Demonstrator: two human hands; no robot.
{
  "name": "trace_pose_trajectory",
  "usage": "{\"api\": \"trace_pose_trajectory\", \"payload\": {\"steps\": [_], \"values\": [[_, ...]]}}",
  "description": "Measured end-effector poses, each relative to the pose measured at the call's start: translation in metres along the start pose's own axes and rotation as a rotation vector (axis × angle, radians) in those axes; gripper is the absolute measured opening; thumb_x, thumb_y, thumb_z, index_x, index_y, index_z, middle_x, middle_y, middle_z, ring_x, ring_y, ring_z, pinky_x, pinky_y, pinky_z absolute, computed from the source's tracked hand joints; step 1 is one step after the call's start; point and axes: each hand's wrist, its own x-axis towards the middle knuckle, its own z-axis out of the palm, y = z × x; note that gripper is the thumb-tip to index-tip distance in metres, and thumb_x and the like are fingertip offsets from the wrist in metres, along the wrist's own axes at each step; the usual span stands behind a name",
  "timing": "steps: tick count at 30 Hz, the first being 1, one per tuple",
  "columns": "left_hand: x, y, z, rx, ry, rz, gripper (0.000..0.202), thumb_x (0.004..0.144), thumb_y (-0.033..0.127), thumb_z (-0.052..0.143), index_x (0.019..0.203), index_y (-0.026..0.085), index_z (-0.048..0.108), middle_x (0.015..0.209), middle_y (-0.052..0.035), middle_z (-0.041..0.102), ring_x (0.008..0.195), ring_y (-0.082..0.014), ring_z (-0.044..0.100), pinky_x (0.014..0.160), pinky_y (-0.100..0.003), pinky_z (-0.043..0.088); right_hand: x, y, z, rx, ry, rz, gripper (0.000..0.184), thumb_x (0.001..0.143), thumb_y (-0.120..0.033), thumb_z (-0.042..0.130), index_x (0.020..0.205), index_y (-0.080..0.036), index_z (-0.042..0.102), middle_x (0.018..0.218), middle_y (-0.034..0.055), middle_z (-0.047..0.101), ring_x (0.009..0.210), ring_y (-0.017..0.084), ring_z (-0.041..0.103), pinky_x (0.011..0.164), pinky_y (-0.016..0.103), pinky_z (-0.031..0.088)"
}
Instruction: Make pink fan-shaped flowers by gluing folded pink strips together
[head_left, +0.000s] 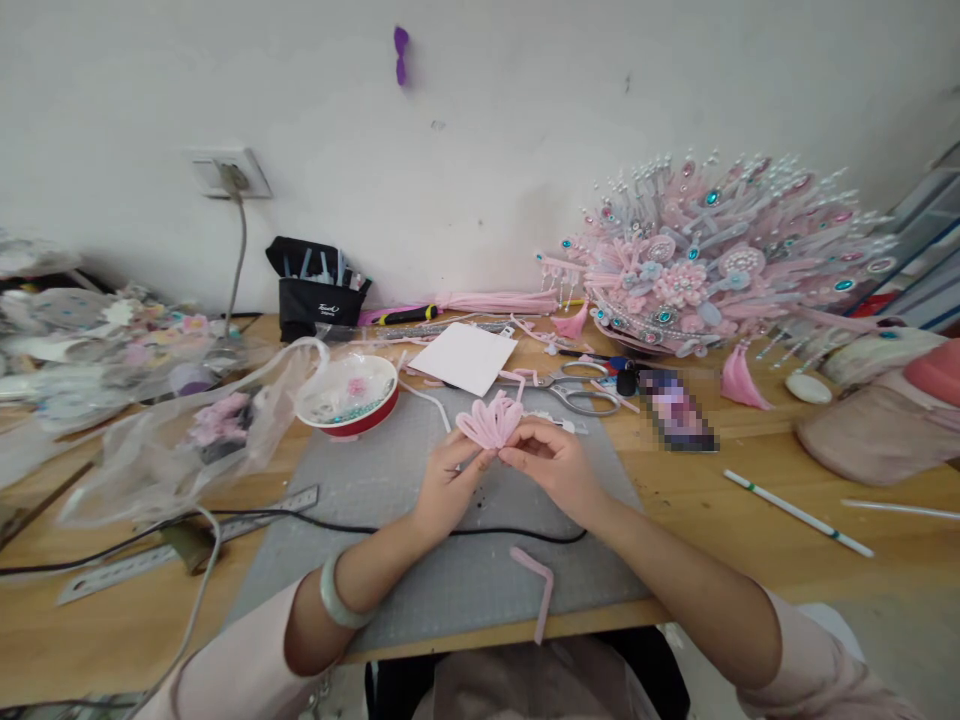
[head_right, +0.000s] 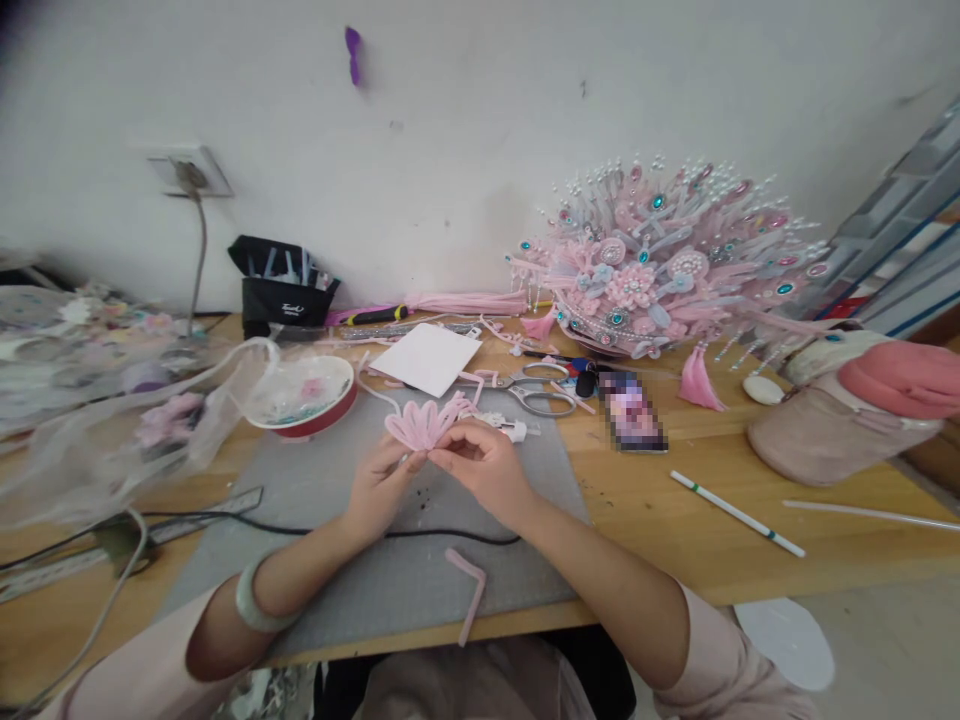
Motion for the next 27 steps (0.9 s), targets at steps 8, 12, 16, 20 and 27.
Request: {"api": "trace_pose_trajectory", "payload": {"steps": [8, 12, 16, 20, 27], "values": [[-0.001, -0.003, -0.001, 0.046, -0.03, 0.037, 0.021, 0.081, 0.027, 0.049, 0.085, 0.02, 0.068, 0.086, -0.0049, 0.067, 0.08, -0.0176, 0.058, 0.073, -0.029, 0.043, -0.003, -0.003, -0.002, -0.226, -0.013, -0.165, 0.01, 0.077, -0.019, 0.048, 0.07, -0.02, 0.056, 0.072, 0.0014, 0.053, 0.07, 0.014, 0.051, 0.064, 0.025, 0.042], [-0.001, -0.003, -0.003, 0.127, -0.037, 0.093, 0.021, 0.081, 0.028, 0.048, 0.082, 0.02, 0.068, 0.082, -0.0053, 0.067, 0.079, -0.0181, 0.058, 0.071, -0.029, 0.043, -0.005, -0.004, -0.003, -0.295, -0.02, -0.165, 0.012, 0.078, -0.019, 0.046, 0.069, -0.02, 0.055, 0.072, 0.0019, 0.053, 0.069, 0.014, 0.051, 0.064, 0.026, 0.042], [0.0, -0.002, -0.003, 0.216, -0.025, 0.143, 0.02, 0.081, 0.026, 0.049, 0.079, 0.019, 0.068, 0.076, -0.0056, 0.066, 0.075, -0.018, 0.057, 0.068, -0.029, 0.042, -0.005, -0.004, -0.004, -0.266, -0.023, -0.146, 0.011, 0.077, -0.022, 0.048, 0.069, -0.019, 0.056, 0.073, 0.0022, 0.054, 0.069, 0.014, 0.051, 0.064, 0.026, 0.042], [0.0, 0.0, -0.004, 0.237, -0.034, 0.126, 0.022, 0.081, 0.026, 0.048, 0.077, 0.019, 0.068, 0.075, -0.0062, 0.066, 0.073, -0.0185, 0.057, 0.068, -0.03, 0.042, -0.001, -0.004, -0.003, 0.001, -0.023, 0.056, 0.017, 0.076, -0.032, 0.051, 0.065, -0.02, 0.054, 0.065, -0.0005, 0.054, 0.063, 0.013, 0.052, 0.062, 0.026, 0.045], [0.001, 0.006, -0.003, 0.115, -0.047, 0.051, 0.02, 0.08, 0.026, 0.049, 0.082, 0.019, 0.068, 0.086, -0.0064, 0.067, 0.083, -0.0188, 0.058, 0.075, -0.03, 0.042, 0.005, 0.001, -0.003, 0.408, 0.024, 0.336, 0.017, 0.069, -0.033, 0.06, 0.065, -0.017, 0.054, 0.062, -0.0024, 0.053, 0.055, 0.008, 0.049, 0.052, 0.02, 0.042]]}}
